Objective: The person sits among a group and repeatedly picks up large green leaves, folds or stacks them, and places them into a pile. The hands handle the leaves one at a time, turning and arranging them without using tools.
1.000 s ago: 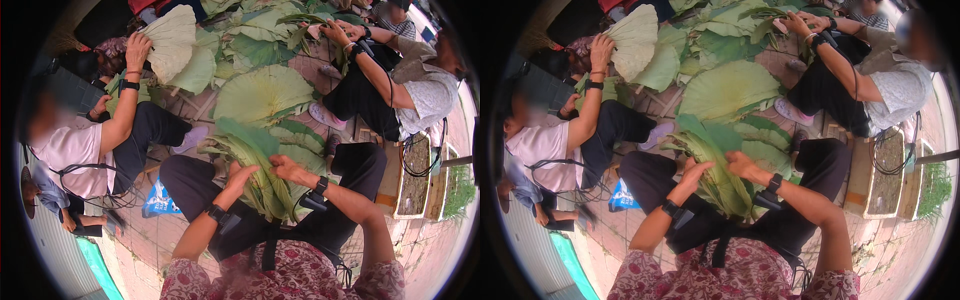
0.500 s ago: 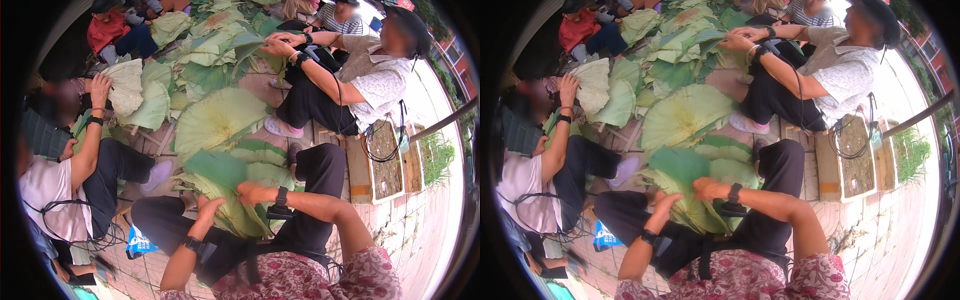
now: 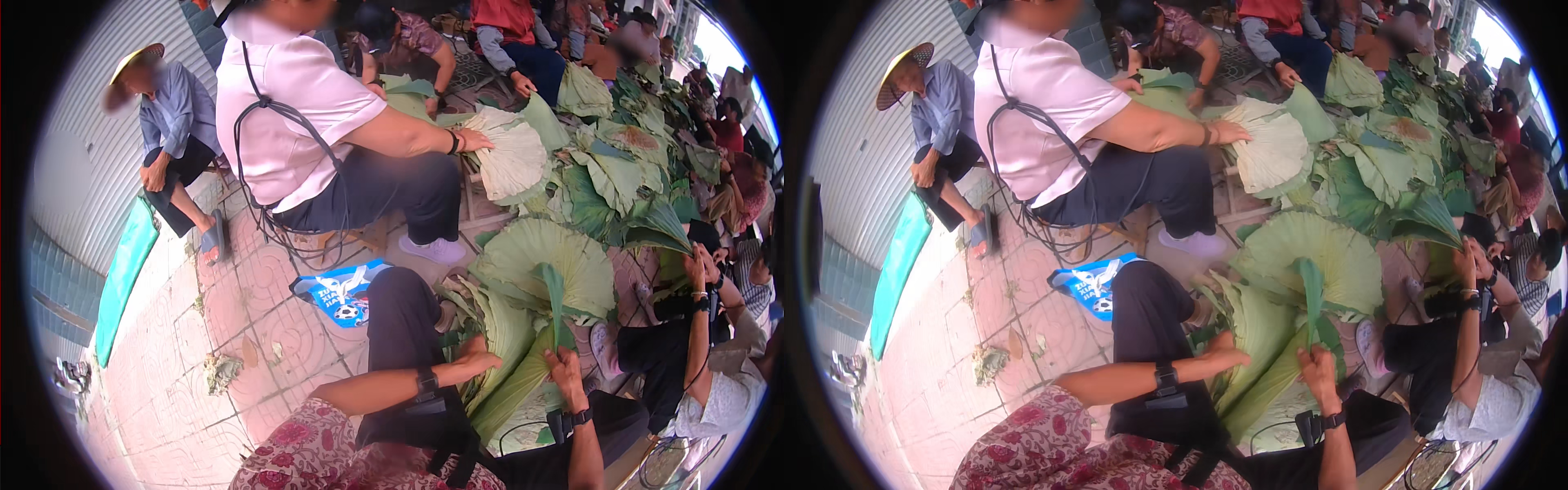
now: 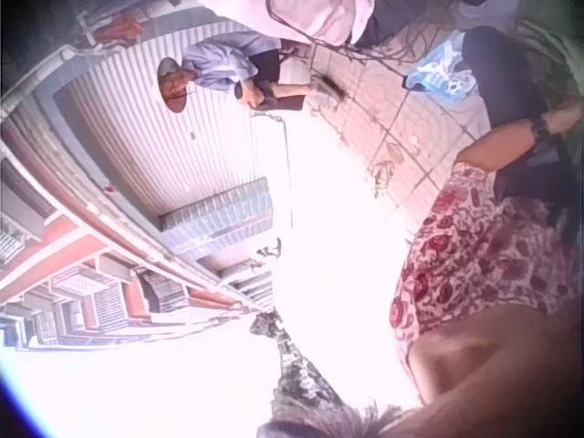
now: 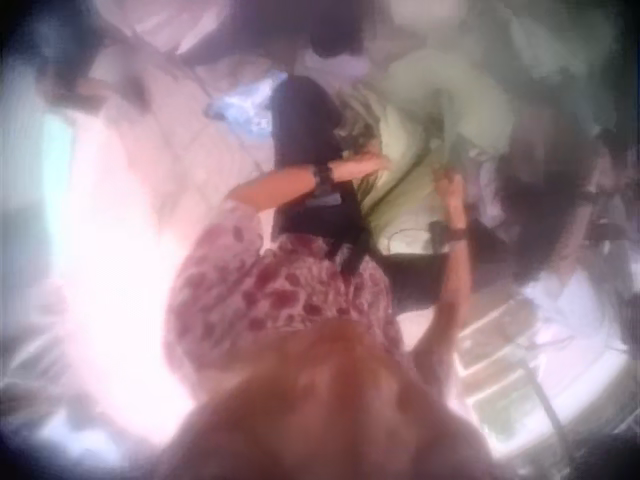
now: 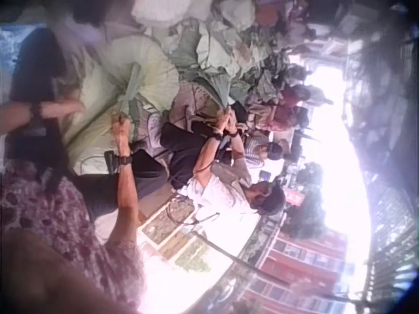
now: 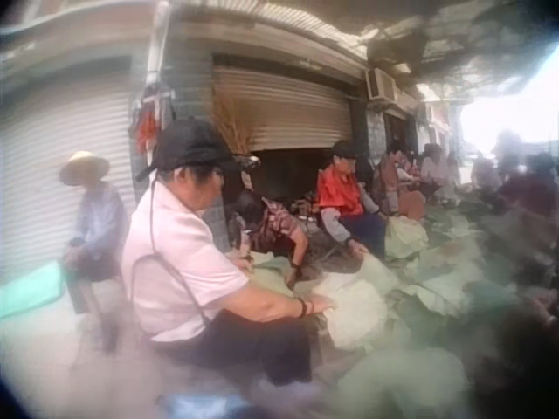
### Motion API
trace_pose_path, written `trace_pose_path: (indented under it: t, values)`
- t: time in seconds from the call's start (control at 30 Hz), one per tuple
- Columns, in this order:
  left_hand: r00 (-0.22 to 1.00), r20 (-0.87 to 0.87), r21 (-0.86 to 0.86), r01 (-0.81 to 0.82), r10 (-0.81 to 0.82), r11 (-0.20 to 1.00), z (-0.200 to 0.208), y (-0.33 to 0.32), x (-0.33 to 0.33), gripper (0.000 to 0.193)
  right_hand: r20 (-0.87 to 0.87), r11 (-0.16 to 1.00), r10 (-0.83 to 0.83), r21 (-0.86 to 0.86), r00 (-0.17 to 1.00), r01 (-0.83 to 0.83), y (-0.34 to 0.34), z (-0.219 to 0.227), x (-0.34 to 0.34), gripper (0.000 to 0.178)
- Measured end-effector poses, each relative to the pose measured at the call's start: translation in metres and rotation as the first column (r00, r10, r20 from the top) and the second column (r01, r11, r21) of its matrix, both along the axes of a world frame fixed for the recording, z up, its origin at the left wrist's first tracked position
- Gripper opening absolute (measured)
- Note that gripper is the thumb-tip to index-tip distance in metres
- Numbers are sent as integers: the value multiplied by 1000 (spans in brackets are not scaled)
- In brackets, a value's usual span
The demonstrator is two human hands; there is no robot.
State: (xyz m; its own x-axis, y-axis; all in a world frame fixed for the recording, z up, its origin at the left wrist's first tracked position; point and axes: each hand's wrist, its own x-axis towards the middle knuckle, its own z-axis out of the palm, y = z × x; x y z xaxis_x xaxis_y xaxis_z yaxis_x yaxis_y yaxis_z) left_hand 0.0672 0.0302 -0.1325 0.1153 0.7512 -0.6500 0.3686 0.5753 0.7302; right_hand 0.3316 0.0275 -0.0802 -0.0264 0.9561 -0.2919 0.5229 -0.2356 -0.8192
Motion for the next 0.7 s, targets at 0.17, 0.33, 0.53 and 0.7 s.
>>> trace_pose_path:
  t: [0.17, 0.33, 0.53, 0.7]
  values:
    - [992, 82, 468, -119, 91, 876, -63, -10, 3, 61, -19, 990, 89, -111, 996, -91, 14, 12, -22, 32]
    - [985, 158, 7, -64, 63, 998, 16, -5, -6, 50, 7, 993, 48, -104, 999, -47, 44, 11, -17, 35]
    - [959, 262, 129, -146, 108, 981, 42, -5, -12, 34, -115, 998, -8, -65, 993, 1, 125, 49, 1, 36]
    - [941, 338, 173, -91, 28, 981, 58, -2, -14, 38, -369, 878, -421, 63, 829, 474, 199, 62, 42, 29]
